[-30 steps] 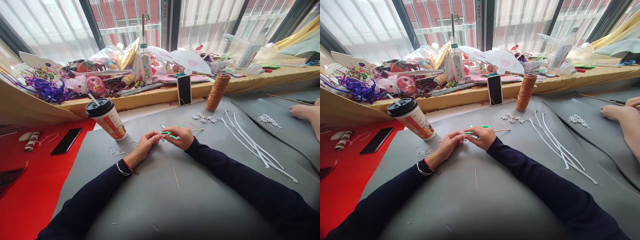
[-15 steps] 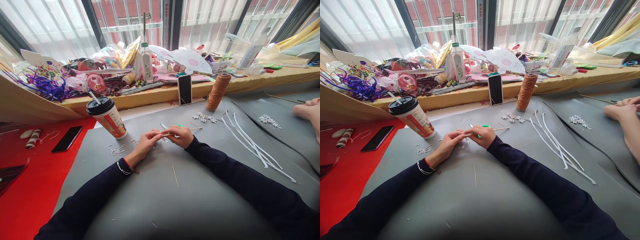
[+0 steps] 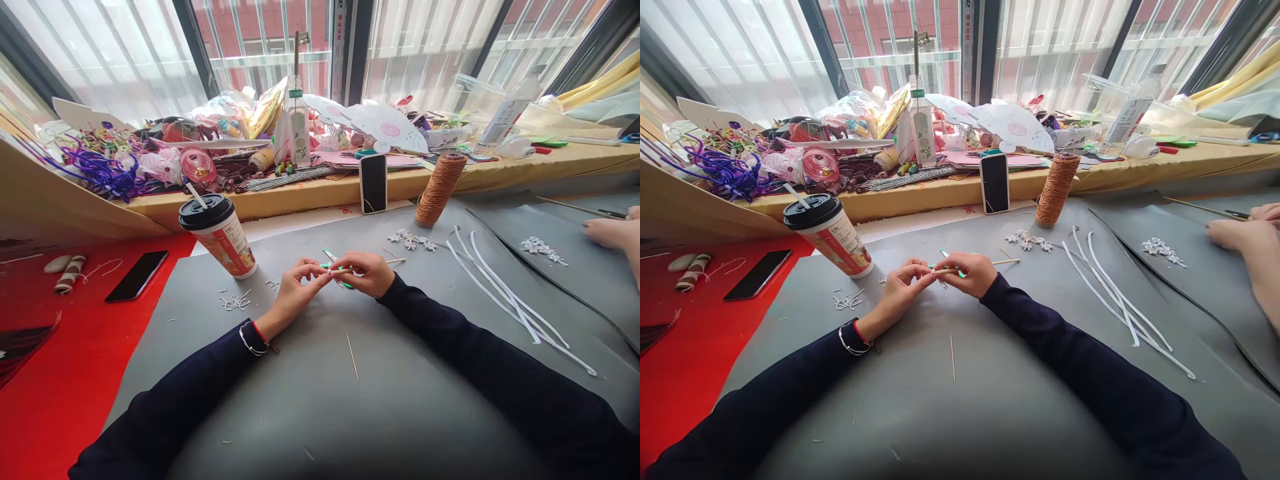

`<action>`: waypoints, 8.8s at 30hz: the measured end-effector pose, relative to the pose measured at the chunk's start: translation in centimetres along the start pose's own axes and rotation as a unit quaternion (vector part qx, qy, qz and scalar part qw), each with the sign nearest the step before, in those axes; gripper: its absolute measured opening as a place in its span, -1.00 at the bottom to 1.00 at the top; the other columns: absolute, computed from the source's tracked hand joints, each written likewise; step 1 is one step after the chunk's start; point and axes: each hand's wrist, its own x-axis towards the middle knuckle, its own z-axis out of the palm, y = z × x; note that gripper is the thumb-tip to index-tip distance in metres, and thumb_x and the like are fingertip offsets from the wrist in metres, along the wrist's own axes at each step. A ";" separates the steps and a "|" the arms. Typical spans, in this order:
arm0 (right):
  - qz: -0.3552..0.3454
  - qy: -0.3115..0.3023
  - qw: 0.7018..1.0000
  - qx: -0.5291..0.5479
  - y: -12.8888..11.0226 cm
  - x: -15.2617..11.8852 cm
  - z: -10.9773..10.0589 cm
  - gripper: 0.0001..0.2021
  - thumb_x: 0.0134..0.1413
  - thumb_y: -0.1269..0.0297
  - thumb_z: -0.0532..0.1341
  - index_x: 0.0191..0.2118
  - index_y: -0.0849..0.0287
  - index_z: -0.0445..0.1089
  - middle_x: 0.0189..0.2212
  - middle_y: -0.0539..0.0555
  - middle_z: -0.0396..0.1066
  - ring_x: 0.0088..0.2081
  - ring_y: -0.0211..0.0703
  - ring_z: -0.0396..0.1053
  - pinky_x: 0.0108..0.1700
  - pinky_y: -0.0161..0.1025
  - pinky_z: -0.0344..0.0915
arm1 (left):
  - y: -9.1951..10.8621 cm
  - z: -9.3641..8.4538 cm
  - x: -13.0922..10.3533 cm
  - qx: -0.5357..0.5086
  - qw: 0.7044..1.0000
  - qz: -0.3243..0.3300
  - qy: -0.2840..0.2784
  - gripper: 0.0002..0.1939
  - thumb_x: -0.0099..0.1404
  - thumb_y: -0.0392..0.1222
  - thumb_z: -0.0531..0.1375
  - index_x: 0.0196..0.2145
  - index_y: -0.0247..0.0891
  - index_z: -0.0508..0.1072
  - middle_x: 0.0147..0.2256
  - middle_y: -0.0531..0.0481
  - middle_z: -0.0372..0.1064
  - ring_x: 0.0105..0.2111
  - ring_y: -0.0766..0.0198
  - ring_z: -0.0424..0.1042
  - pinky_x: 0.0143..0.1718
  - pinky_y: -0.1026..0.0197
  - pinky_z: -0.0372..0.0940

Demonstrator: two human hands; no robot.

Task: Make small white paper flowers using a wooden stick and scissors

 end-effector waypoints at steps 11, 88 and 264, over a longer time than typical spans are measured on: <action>0.067 -0.002 0.996 -0.054 -1.2 0.0 0.1 -0.86 -0.02 0.35 0.13 -0.33 0.15 0.43 -0.53 -0.02 0.35 -0.55 -0.37 0.14 -0.49 -0.39 0.07 | -0.1 0.3 -0.1 0.109 0.990 0.072 0.055 -0.88 0.14 -0.16 0.17 -0.37 -0.21 0.44 -0.38 0.01 0.23 -0.40 0.34 0.21 -0.34 0.26 0.17; -0.045 -0.043 0.965 -0.257 -1.6 -1.4 -2.2 -0.74 0.12 0.33 0.02 -0.10 0.04 0.35 -0.43 0.01 0.41 -0.34 -0.26 0.28 -0.36 -0.35 0.15 | 0.4 0.5 0.5 -0.154 0.975 -0.134 -0.083 -0.77 0.13 -0.07 0.16 -0.33 -0.28 0.44 -0.44 0.01 0.36 -0.39 0.32 0.28 -0.30 0.27 0.18; -0.071 -0.033 0.959 -0.274 1.1 -2.3 1.3 -0.71 0.10 0.46 -0.01 -0.19 0.04 0.40 -0.38 -0.02 0.44 -0.33 -0.31 0.34 -0.33 -0.40 0.15 | -0.3 0.0 0.1 -0.213 0.943 -0.227 -0.117 -0.80 0.06 -0.13 0.19 -0.45 -0.35 0.46 -0.51 0.04 0.25 -0.49 0.39 0.17 -0.42 0.31 0.05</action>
